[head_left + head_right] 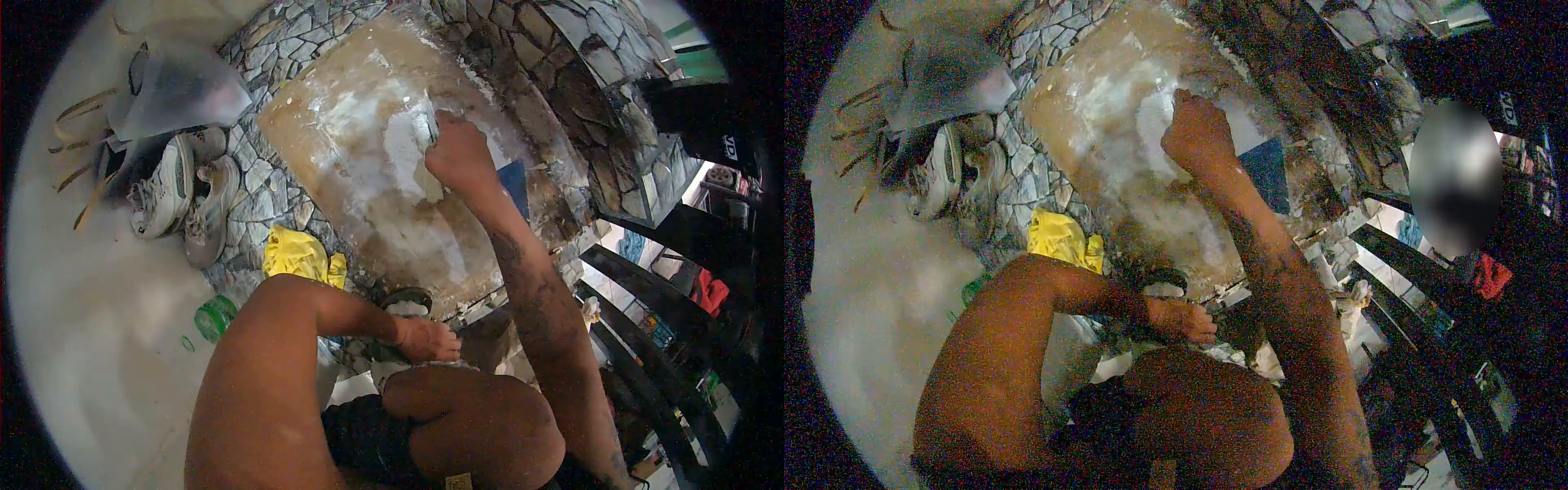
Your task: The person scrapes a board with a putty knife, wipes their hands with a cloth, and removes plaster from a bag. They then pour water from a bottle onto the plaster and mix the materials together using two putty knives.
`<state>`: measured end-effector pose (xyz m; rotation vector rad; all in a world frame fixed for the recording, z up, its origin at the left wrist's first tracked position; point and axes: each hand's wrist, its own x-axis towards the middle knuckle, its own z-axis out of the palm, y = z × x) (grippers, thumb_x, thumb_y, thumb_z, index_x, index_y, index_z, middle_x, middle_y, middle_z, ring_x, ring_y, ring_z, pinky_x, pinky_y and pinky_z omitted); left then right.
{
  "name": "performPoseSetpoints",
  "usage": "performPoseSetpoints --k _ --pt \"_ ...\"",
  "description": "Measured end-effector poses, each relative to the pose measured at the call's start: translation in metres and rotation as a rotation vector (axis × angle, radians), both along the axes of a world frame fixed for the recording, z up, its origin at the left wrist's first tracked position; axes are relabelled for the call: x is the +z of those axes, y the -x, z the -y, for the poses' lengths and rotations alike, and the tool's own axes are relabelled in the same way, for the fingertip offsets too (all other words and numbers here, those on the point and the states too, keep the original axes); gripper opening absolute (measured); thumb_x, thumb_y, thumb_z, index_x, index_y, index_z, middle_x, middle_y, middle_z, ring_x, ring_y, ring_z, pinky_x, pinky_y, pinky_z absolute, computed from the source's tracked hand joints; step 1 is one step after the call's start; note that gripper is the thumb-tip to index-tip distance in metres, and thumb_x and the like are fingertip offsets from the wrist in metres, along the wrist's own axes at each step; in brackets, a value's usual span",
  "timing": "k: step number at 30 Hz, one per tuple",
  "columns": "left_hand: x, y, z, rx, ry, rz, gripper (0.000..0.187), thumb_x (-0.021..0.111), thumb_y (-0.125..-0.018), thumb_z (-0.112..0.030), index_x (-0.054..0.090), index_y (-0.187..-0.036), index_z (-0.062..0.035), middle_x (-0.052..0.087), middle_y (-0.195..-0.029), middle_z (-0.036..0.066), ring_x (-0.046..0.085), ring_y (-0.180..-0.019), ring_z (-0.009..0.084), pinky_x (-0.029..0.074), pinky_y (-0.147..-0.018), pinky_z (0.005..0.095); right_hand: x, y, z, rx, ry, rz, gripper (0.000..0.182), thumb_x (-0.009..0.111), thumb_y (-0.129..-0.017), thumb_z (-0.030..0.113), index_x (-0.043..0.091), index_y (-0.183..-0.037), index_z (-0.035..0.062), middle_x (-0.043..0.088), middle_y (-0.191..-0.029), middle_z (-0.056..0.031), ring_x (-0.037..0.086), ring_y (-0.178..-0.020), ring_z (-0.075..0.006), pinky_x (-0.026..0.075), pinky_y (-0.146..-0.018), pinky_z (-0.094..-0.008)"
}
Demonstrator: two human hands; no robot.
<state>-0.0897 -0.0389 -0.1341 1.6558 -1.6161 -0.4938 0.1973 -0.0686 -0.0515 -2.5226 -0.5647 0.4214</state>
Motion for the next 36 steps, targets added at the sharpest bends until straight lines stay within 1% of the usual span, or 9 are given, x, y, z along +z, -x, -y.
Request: performPoseSetpoints --k 8,14,17,20,22,24,29,30,36 --pt "-0.005 0.003 0.006 -0.028 0.019 -0.026 0.025 0.056 -0.073 -0.014 0.05 -0.096 -0.0059 0.05 -0.091 0.007 0.054 -0.086 0.022 0.045 -0.071 0.0338 0.004 0.011 0.052 -0.281 -0.126 -0.036 0.042 0.062 -0.067 0.016 0.057 -0.106 0.0002 0.062 -0.09 -0.024 0.059 -0.084 -0.0402 0.047 -0.075 -0.0459" --pt "0.03 -0.018 0.004 -0.084 -0.227 -0.277 0.028 0.055 -0.073 -0.012 0.052 -0.099 -0.0021 0.055 -0.091 0.014 0.057 -0.086 0.0265 0.046 -0.072 0.0387 0.003 0.067 0.143 -0.411 -0.427 -0.12 0.043 0.07 -0.071 0.015 0.057 -0.11 0.0035 0.063 -0.083 -0.0066 0.059 -0.08 -0.0135 0.048 -0.071 -0.0312" --pt "0.033 -0.015 0.012 -0.151 -0.373 -0.196 0.032 0.056 -0.072 -0.011 0.053 -0.102 0.0007 0.056 -0.092 0.018 0.057 -0.088 0.0307 0.046 -0.073 0.0408 0.017 0.136 0.197 -0.647 -0.795 -0.429 0.047 0.073 -0.073 0.022 0.056 -0.113 0.004 0.063 -0.099 -0.011 0.06 -0.092 -0.024 0.047 -0.084 -0.0374" --pt "0.02 -0.013 0.013 -0.151 -0.22 -0.197 0.039 0.057 -0.07 -0.011 0.053 -0.106 0.0007 0.055 -0.096 0.016 0.056 -0.09 0.0303 0.045 -0.075 0.0399 0.004 0.23 0.243 -1.006 -0.822 -0.311 0.048 0.076 -0.072 0.019 0.055 -0.112 0.0032 0.061 -0.101 -0.0072 0.058 -0.09 -0.0184 0.047 -0.082 -0.0346" --pt "0.016 -0.01 0.012 -0.155 -0.194 -0.197 0.042 0.059 -0.068 -0.012 0.053 -0.108 0.001 0.055 -0.094 0.016 0.056 -0.087 0.0313 0.045 -0.073 0.0408 0.035 0.281 0.264 -1.141 -0.572 -0.431 0.047 0.077 -0.07 0.017 0.055 -0.109 0.0009 0.061 -0.1 -0.0084 0.058 -0.09 -0.018 0.047 -0.082 -0.0321" --pt "0.025 -0.018 0.014 -0.231 -0.274 -0.223 0.044 0.062 -0.067 -0.012 0.053 -0.108 0.0019 0.057 -0.088 0.017 0.056 -0.081 0.034 0.046 -0.069 0.0435 0.038 0.328 0.275 -1.269 -0.636 -0.193 0.04 0.068 -0.074 0.007 0.055 -0.111 -0.0005 0.061 -0.098 -0.0041 0.057 -0.09 -0.014 0.048 -0.078 -0.0296" --pt "0.028 -0.018 0.018 -0.249 -0.286 -0.121 0.043 0.059 -0.066 -0.012 0.054 -0.108 -0.0001 0.054 -0.095 0.012 0.054 -0.087 0.0266 0.043 -0.074 0.0365 0.061 0.379 0.301 -1.191 0.116 0.018 0.037 0.072 -0.064 0.009 0.06 -0.098 0.0009 0.062 -0.077 -0.0129 0.061 -0.073 -0.027 0.047 -0.069 -0.036" --pt "0.027 -0.017 0.02 -0.257 -0.294 -0.113 0.043 0.059 -0.066 -0.012 0.054 -0.107 -0.0002 0.054 -0.094 0.012 0.054 -0.086 0.0264 0.043 -0.074 0.0364 0.062 0.374 0.301 -1.082 0.155 0.012 0.038 0.07 -0.061 0.004 0.059 -0.097 0.0026 0.06 -0.079 -0.0174 0.058 -0.07 -0.0352 0.046 -0.064 -0.0394" --pt "0.035 -0.02 0.026 -0.281 -0.325 -0.148 0.039 0.058 -0.068 -0.01 0.055 -0.105 -0.0009 0.054 -0.094 0.012 0.054 -0.086 0.0267 0.043 -0.073 0.0362 -0.06 0.376 0.302 -0.983 0.409 -0.086 0.048 0.068 -0.061 0.007 0.051 -0.106 0.0043 0.059 -0.087 -0.0166 0.06 -0.077 -0.0384 0.048 -0.064 -0.0456"
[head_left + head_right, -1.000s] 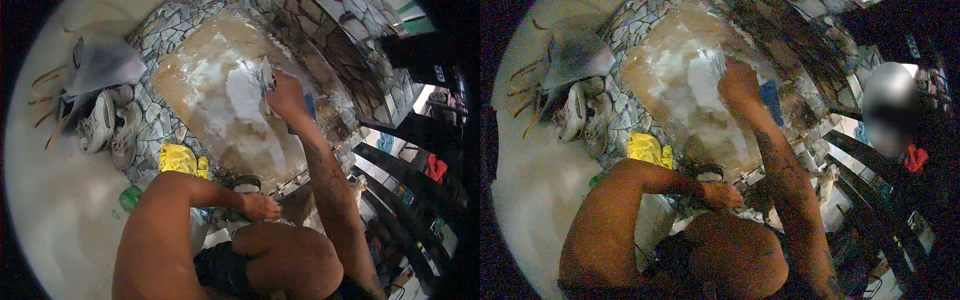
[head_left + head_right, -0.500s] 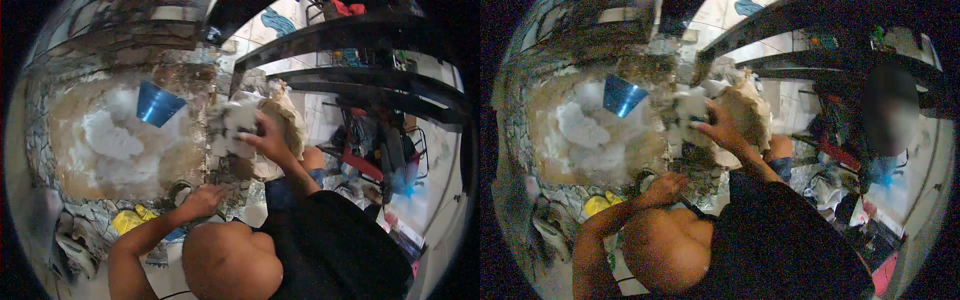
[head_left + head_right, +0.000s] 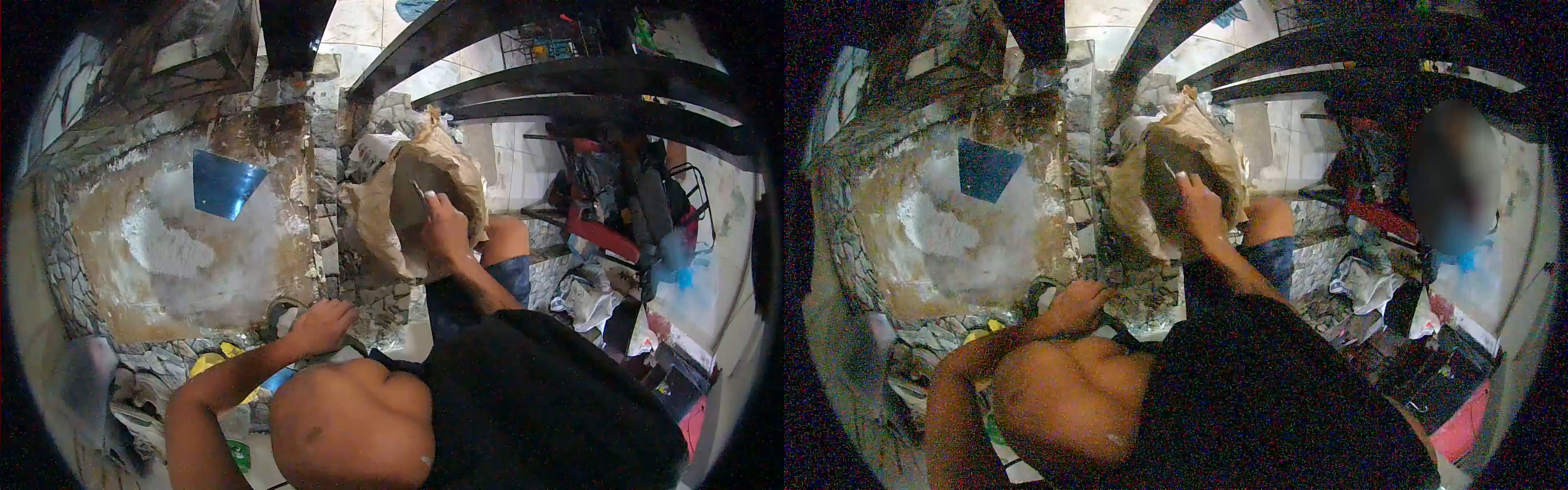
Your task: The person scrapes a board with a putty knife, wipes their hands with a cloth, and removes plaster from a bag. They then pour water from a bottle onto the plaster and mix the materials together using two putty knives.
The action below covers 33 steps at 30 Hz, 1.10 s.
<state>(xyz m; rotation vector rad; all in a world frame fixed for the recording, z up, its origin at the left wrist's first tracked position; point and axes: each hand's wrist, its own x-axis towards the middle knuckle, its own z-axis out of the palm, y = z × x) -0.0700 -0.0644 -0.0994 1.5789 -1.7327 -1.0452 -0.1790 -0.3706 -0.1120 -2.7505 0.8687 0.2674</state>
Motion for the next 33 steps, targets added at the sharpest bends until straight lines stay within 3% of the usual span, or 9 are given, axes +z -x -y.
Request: performPoseSetpoints --k 4,7,10,13,16,17,21,23,33 --pt "-0.003 0.003 -0.004 0.043 0.029 0.031 0.037 0.057 -0.068 -0.01 0.055 -0.104 -0.0008 0.053 -0.092 0.012 0.053 -0.084 0.0268 0.042 -0.072 0.0366 -0.02 -0.025 -0.003 -0.265 0.067 -0.265 0.045 0.065 -0.064 0.008 0.051 -0.107 0.002 0.058 -0.099 -0.0187 0.061 -0.078 -0.0398 0.05 -0.068 -0.0454" --pt "-0.003 0.003 -0.004 0.061 0.048 0.016 0.037 0.058 -0.067 -0.01 0.055 -0.103 -0.0006 0.053 -0.09 0.012 0.053 -0.082 0.0268 0.042 -0.07 0.037 -0.026 -0.022 -0.003 -0.414 0.015 -0.288 0.049 0.065 -0.065 0.01 0.05 -0.111 -0.0008 0.057 -0.104 -0.0223 0.061 -0.077 -0.0407 0.05 -0.07 -0.0453" --pt "-0.006 0.002 -0.004 0.068 0.086 0.021 0.037 0.058 -0.067 -0.01 0.055 -0.103 -0.0004 0.052 -0.088 0.012 0.053 -0.08 0.0266 0.042 -0.068 0.0371 -0.027 -0.016 -0.012 -0.572 0.084 -0.186 0.058 0.067 -0.062 0.013 0.049 -0.115 -0.0023 0.056 -0.106 -0.0251 0.06 -0.085 -0.0413 0.05 -0.072 -0.0457" --pt "-0.005 0.001 -0.007 0.067 0.074 0.034 0.037 0.058 -0.067 -0.01 0.055 -0.103 -0.0003 0.052 -0.088 0.012 0.053 -0.08 0.0264 0.042 -0.067 0.0369 -0.029 -0.008 -0.016 -0.617 0.07 0.021 0.049 0.06 -0.073 0.013 0.048 -0.118 -0.0022 0.057 -0.11 -0.0213 0.06 -0.09 -0.0373 0.05 -0.077 -0.0434" --pt "-0.005 0.0 -0.008 0.075 0.079 0.02 0.037 0.058 -0.067 -0.011 0.055 -0.102 -0.0004 0.052 -0.088 0.011 0.053 -0.079 0.0261 0.042 -0.067 0.0365 -0.004 -0.043 -0.019 -1.354 -0.817 0.832 0.035 0.046 -0.086 0.011 0.049 -0.118 -0.0018 0.054 -0.117 -0.0147 0.06 -0.091 -0.0294 0.049 -0.081 -0.0387" --pt "-0.007 0.001 -0.008 0.08 0.084 0.029 0.037 0.058 -0.067 -0.011 0.055 -0.102 -0.0005 0.052 -0.088 0.011 0.053 -0.08 0.026 0.042 -0.067 0.0363 -0.009 -0.046 -0.019 -1.477 -0.913 0.943 0.034 0.047 -0.086 0.012 0.05 -0.117 -0.0013 0.056 -0.114 -0.0141 0.06 -0.09 -0.0286 0.049 -0.08 -0.0382" --pt "-0.01 0.005 -0.01 0.088 0.074 0.048 0.037 0.058 -0.067 -0.012 0.056 -0.102 -0.0006 0.052 -0.088 0.011 0.053 -0.08 0.0257 0.042 -0.067 0.0356 -0.092 0.005 0.007 -0.996 -0.27 0.437 0.032 0.05 -0.087 0.02 0.053 -0.112 0.0005 0.061 -0.102 -0.0117 0.061 -0.082 -0.0253 0.05 -0.075 -0.0362" --pt "-0.012 0.005 -0.01 0.075 0.067 0.03 0.038 0.058 -0.067 -0.012 0.056 -0.103 -0.0006 0.052 -0.088 0.011 0.053 -0.081 0.0256 0.042 -0.068 0.0353 -0.122 0.026 0.019 -0.861 -0.076 0.32 0.032 0.051 -0.087 0.024 0.055 -0.11 0.0014 0.064 -0.097 -0.0105 0.061 -0.078 -0.0237 0.05 -0.072 -0.0352" --pt "-0.009 0.001 -0.006 -0.021 0.017 0.041 0.046 0.063 -0.063 -0.014 0.056 -0.106 -0.0016 0.052 -0.09 0.01 0.054 -0.085 0.025 0.043 -0.071 0.0358 -0.097 -0.001 0.006 -0.815 -0.047 0.234 0.034 0.052 -0.087 0.02 0.051 -0.115 0.0013 0.064 -0.099 -0.0102 0.06 -0.082 -0.0228 0.05 -0.074 -0.0344"
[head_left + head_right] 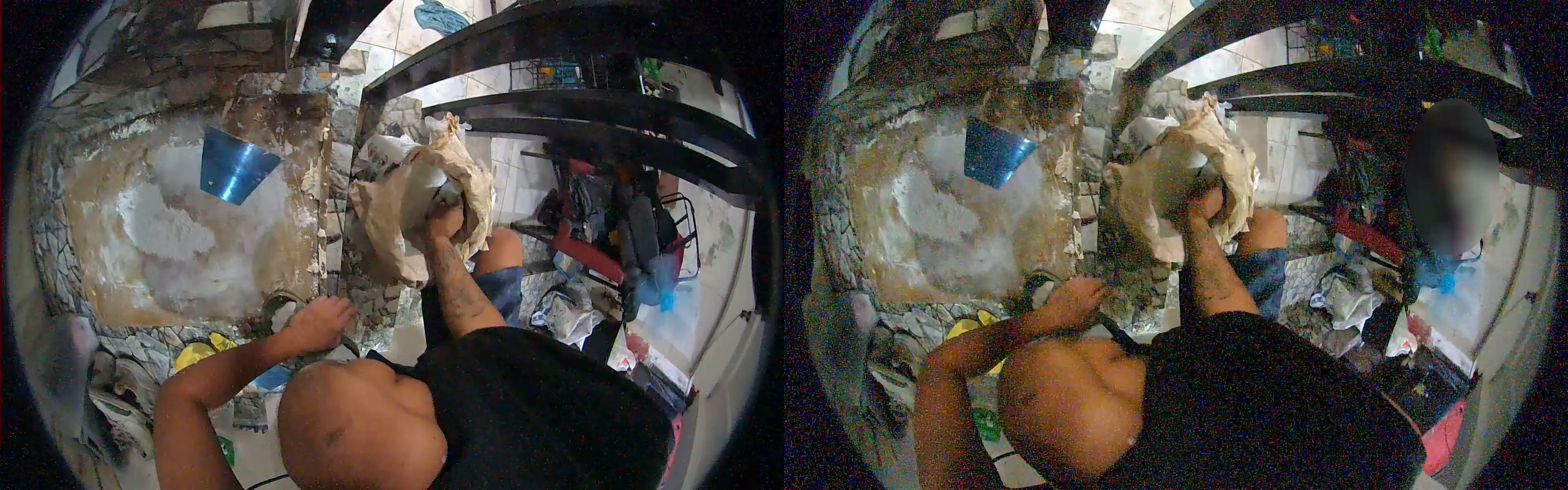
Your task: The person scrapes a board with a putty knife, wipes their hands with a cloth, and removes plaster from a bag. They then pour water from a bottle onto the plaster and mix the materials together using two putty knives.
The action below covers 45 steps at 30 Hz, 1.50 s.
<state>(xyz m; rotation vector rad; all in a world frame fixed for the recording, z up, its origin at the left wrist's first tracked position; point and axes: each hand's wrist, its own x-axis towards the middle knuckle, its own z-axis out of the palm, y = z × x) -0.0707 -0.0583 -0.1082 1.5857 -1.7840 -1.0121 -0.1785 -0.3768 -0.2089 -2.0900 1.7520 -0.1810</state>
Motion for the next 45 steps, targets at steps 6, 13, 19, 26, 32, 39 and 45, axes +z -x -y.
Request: performPoseSetpoints --k 6,13,19,26,32,39,45 --pt "-0.001 0.002 -0.002 0.056 0.064 0.016 0.043 0.062 -0.062 -0.016 0.056 -0.103 -0.002 0.052 -0.09 0.01 0.053 -0.084 0.0245 0.042 -0.069 0.0347 0.002 -0.003 -0.004 0.012 -0.043 0.002 0.035 0.052 -0.086 0.02 0.051 -0.116 0.0013 0.063 -0.1 -0.0103 0.059 -0.084 -0.023 0.049 -0.076 -0.0343" --pt "0.001 0.005 -0.001 0.033 0.021 0.043 0.038 0.061 -0.063 -0.017 0.056 -0.098 -0.0031 0.053 -0.091 0.01 0.053 -0.083 0.0242 0.041 -0.069 0.0341 0.006 -0.006 0.009 0.056 -0.076 -0.012 0.036 0.052 -0.085 0.019 0.05 -0.117 0.0012 0.062 -0.102 -0.0105 0.058 -0.087 -0.0232 0.047 -0.078 -0.0342" --pt "0.0 0.003 0.0 0.088 0.053 0.023 0.04 0.06 -0.064 -0.017 0.055 -0.1 -0.0029 0.053 -0.092 0.01 0.054 -0.083 0.0243 0.042 -0.069 0.0344 0.009 -0.009 0.019 0.094 -0.096 -0.039 0.037 0.052 -0.085 0.018 0.049 -0.118 0.0012 0.061 -0.104 -0.0107 0.057 -0.089 -0.0234 0.046 -0.08 -0.0341" --pt "0.004 -0.001 0.003 0.015 -0.006 0.056 0.041 0.06 -0.065 -0.018 0.055 -0.103 -0.0036 0.053 -0.09 0.009 0.054 -0.083 0.0238 0.042 -0.068 0.0346 0.017 -0.021 0.027 0.135 -0.118 -0.058 0.038 0.052 -0.084 0.017 0.048 -0.119 0.0011 0.06 -0.106 -0.0109 0.056 -0.091 -0.0236 0.044 -0.082 -0.034" --pt "0.0 0.004 0.001 0.007 -0.007 0.049 0.044 0.061 -0.065 -0.019 0.055 -0.106 -0.0032 0.053 -0.089 0.009 0.054 -0.083 0.0234 0.041 -0.069 0.0343 0.017 -0.02 0.028 0.174 -0.143 -0.08 0.039 0.051 -0.084 0.016 0.048 -0.12 0.0011 0.059 -0.108 -0.0111 0.055 -0.094 -0.0238 0.043 -0.083 -0.0339" --pt "-0.002 0.006 0.003 -0.061 -0.068 0.128 0.049 0.064 -0.062 -0.019 0.054 -0.107 -0.0022 0.053 -0.092 0.01 0.053 -0.086 0.0245 0.042 -0.072 0.0347 0.02 -0.031 0.033 0.212 -0.161 -0.092 0.041 0.051 -0.083 0.015 0.047 -0.121 0.001 0.058 -0.11 -0.0113 0.054 -0.096 -0.024 0.042 -0.085 -0.0338" --pt "0.004 0.003 0.003 0.02 -0.031 0.046 0.049 0.064 -0.062 -0.02 0.055 -0.106 -0.0022 0.053 -0.095 0.011 0.053 -0.087 0.0244 0.042 -0.073 0.0353 0.02 -0.029 0.034 0.241 -0.171 -0.105 0.042 0.051 -0.083 0.014 0.046 -0.122 0.0009 0.057 -0.112 -0.0114 0.053 -0.098 -0.0242 0.04 -0.087 -0.0337"
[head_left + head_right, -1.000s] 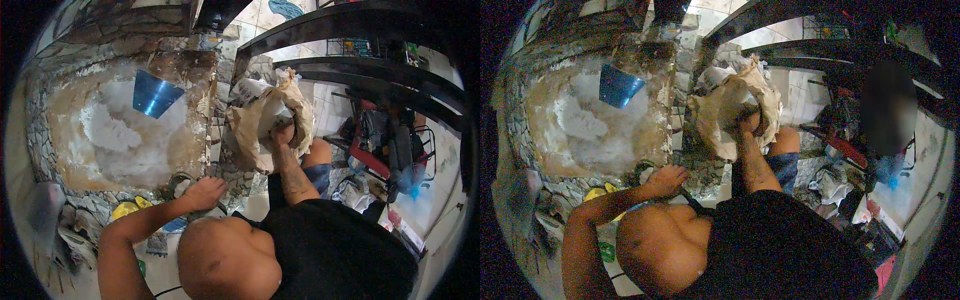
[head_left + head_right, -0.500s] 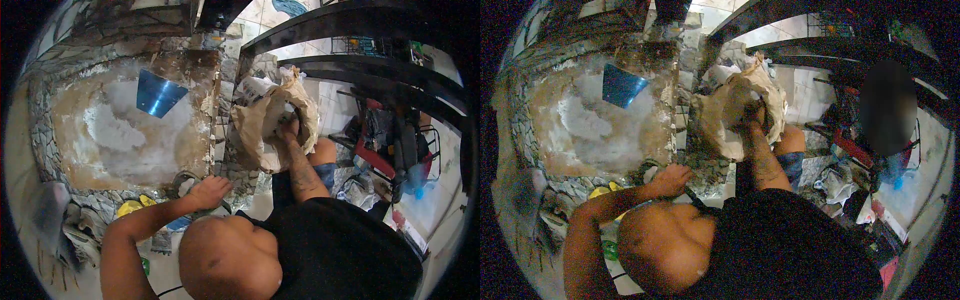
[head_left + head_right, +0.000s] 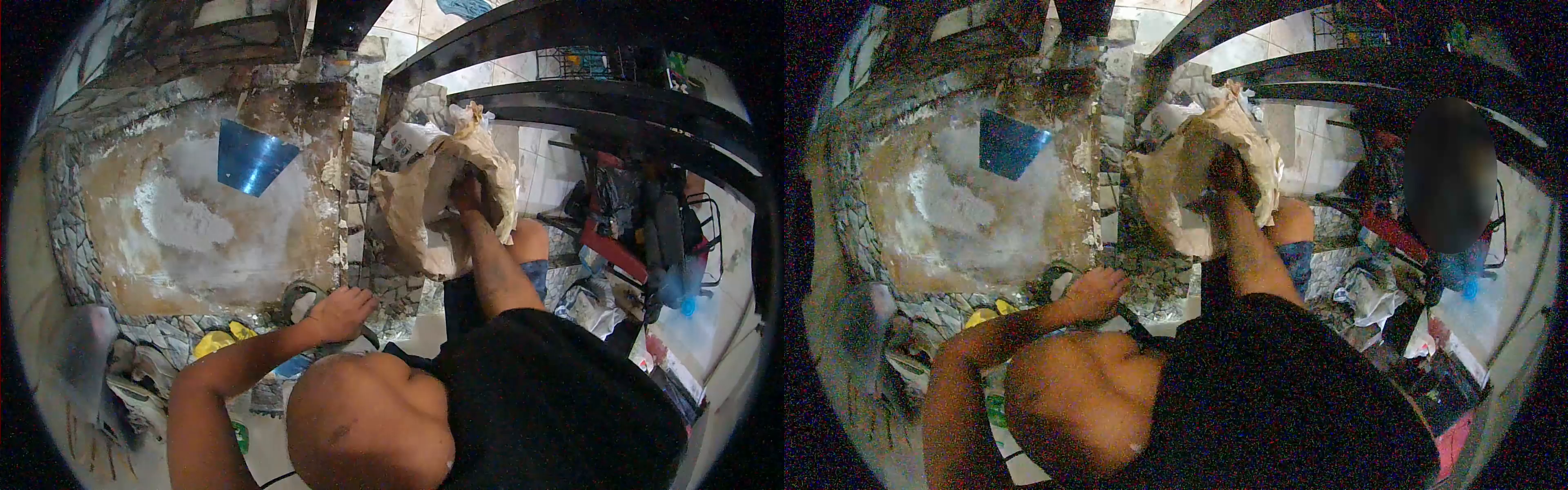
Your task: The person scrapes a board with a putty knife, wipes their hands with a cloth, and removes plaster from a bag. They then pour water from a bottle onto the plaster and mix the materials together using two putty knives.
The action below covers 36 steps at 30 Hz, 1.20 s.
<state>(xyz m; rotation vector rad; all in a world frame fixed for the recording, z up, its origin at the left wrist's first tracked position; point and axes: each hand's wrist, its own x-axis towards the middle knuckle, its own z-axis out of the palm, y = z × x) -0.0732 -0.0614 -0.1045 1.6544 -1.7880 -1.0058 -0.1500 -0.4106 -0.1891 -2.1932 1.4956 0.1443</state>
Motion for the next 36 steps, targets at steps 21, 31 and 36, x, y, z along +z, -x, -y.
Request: performPoseSetpoints --k 21,31,36 --pt "-0.005 0.003 0.0 0.014 0.034 -0.021 0.044 0.061 -0.066 -0.018 0.054 -0.106 -0.0023 0.053 -0.093 0.011 0.053 -0.085 0.0255 0.041 -0.073 0.0364 0.018 0.019 -0.002 0.093 0.057 -0.073 0.046 0.051 -0.081 0.011 0.044 -0.125 0.0008 0.054 -0.118 -0.012 0.049 -0.106 -0.0248 0.036 -0.093 -0.0334" --pt "0.001 0.0 -0.001 0.027 -0.02 -0.059 0.044 0.062 -0.064 -0.014 0.055 -0.105 -0.0015 0.054 -0.091 0.012 0.053 -0.083 0.0279 0.042 -0.071 0.0381 0.021 0.018 -0.001 0.105 -0.054 -0.113 0.048 0.05 -0.08 0.01 0.043 -0.127 0.0007 0.053 -0.12 -0.0123 0.047 -0.109 -0.0251 0.034 -0.095 -0.0333" --pt "0.0 -0.001 -0.005 0.079 0.039 -0.059 0.047 0.065 -0.063 -0.016 0.055 -0.107 -0.0011 0.054 -0.09 0.015 0.054 -0.082 0.0305 0.045 -0.069 0.0413 0.03 0.028 0.005 0.142 -0.128 -0.091 0.049 0.05 -0.08 0.009 0.042 -0.127 0.0006 0.052 -0.122 -0.0125 0.046 -0.111 -0.0253 0.033 -0.097 -0.0332"
